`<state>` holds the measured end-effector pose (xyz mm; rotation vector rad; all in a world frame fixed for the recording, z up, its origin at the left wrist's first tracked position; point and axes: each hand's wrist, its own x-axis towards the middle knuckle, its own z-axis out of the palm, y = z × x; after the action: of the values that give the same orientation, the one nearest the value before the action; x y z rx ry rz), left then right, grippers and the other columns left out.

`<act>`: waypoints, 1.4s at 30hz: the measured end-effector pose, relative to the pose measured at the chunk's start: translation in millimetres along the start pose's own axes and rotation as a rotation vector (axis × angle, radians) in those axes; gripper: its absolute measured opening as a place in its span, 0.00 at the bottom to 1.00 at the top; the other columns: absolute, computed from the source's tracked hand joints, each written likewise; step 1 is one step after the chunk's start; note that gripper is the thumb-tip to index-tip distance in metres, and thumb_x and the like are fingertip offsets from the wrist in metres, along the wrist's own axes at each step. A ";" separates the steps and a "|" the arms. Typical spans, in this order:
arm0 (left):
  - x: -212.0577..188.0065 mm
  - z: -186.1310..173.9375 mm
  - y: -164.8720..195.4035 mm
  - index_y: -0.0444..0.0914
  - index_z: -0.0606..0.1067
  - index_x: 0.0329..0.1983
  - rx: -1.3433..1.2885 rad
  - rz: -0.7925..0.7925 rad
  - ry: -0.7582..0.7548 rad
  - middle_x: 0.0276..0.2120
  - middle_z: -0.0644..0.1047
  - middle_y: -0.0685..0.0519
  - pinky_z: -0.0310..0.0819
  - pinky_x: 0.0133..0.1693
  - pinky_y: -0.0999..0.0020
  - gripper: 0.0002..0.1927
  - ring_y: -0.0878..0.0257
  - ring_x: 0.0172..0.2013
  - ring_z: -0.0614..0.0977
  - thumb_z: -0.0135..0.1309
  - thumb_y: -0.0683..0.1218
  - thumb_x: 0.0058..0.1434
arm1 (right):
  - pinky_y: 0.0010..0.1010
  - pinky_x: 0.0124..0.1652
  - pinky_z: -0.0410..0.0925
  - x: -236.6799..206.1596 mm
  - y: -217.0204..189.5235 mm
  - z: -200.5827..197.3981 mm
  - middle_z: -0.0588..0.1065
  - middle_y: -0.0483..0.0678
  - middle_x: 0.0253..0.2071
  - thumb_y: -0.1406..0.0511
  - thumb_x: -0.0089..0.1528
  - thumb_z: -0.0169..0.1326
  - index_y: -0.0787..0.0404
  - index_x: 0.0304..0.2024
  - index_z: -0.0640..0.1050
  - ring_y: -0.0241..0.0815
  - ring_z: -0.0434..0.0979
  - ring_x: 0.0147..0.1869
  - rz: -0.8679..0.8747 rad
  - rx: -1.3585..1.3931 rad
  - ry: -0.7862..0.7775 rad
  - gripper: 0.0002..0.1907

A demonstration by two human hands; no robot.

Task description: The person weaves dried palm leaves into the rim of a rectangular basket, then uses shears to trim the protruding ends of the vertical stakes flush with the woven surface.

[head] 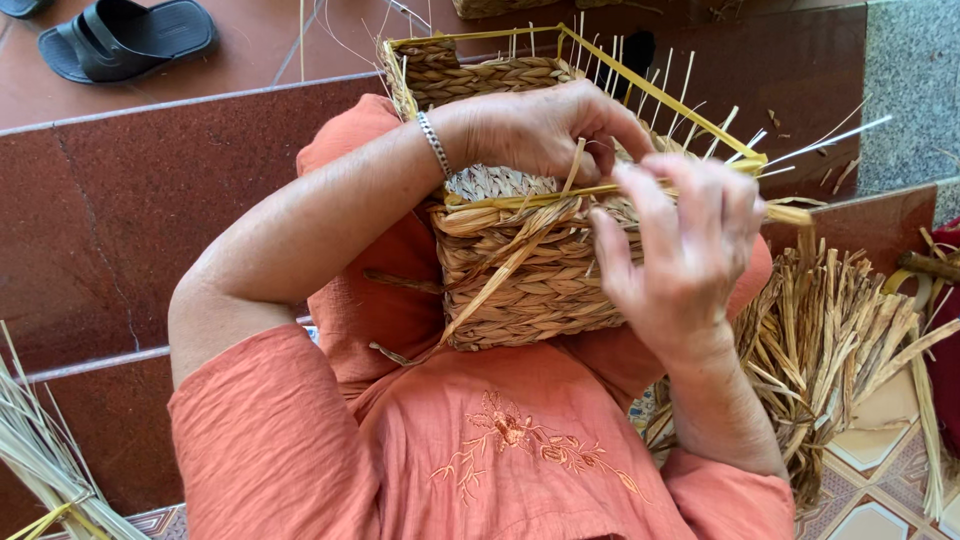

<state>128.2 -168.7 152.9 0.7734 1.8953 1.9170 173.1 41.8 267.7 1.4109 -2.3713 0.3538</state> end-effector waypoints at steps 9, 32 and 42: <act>-27.3 6.8 4.2 0.34 0.73 0.59 0.026 -0.261 0.233 0.37 0.76 0.46 0.80 0.36 0.67 0.24 0.62 0.34 0.78 0.51 0.36 0.57 | 0.42 0.56 0.68 -35.3 -32.7 23.0 0.76 0.55 0.57 0.69 0.62 0.68 0.66 0.58 0.74 0.54 0.74 0.53 0.089 0.278 0.009 0.24; -70.3 -15.1 9.8 0.35 0.76 0.51 -0.035 -0.191 0.523 0.32 0.71 0.58 0.70 0.34 0.74 0.22 0.71 0.33 0.72 0.48 0.31 0.53 | 0.42 0.52 0.61 -67.0 1.3 61.6 0.80 0.49 0.46 0.62 0.65 0.64 0.63 0.53 0.75 0.48 0.73 0.47 0.014 0.317 0.130 0.17; -56.4 -12.9 38.7 0.37 0.81 0.36 0.535 -0.196 0.494 0.27 0.81 0.55 0.78 0.29 0.70 0.08 0.68 0.26 0.81 0.59 0.47 0.68 | 0.41 0.53 0.61 -69.7 -9.4 63.7 0.78 0.50 0.45 0.60 0.66 0.63 0.62 0.53 0.74 0.49 0.71 0.46 0.060 0.300 0.145 0.18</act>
<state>170.8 -214.4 183.6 0.2233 2.7275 1.5883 200.8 67.8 180.8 1.3852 -2.3155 0.8290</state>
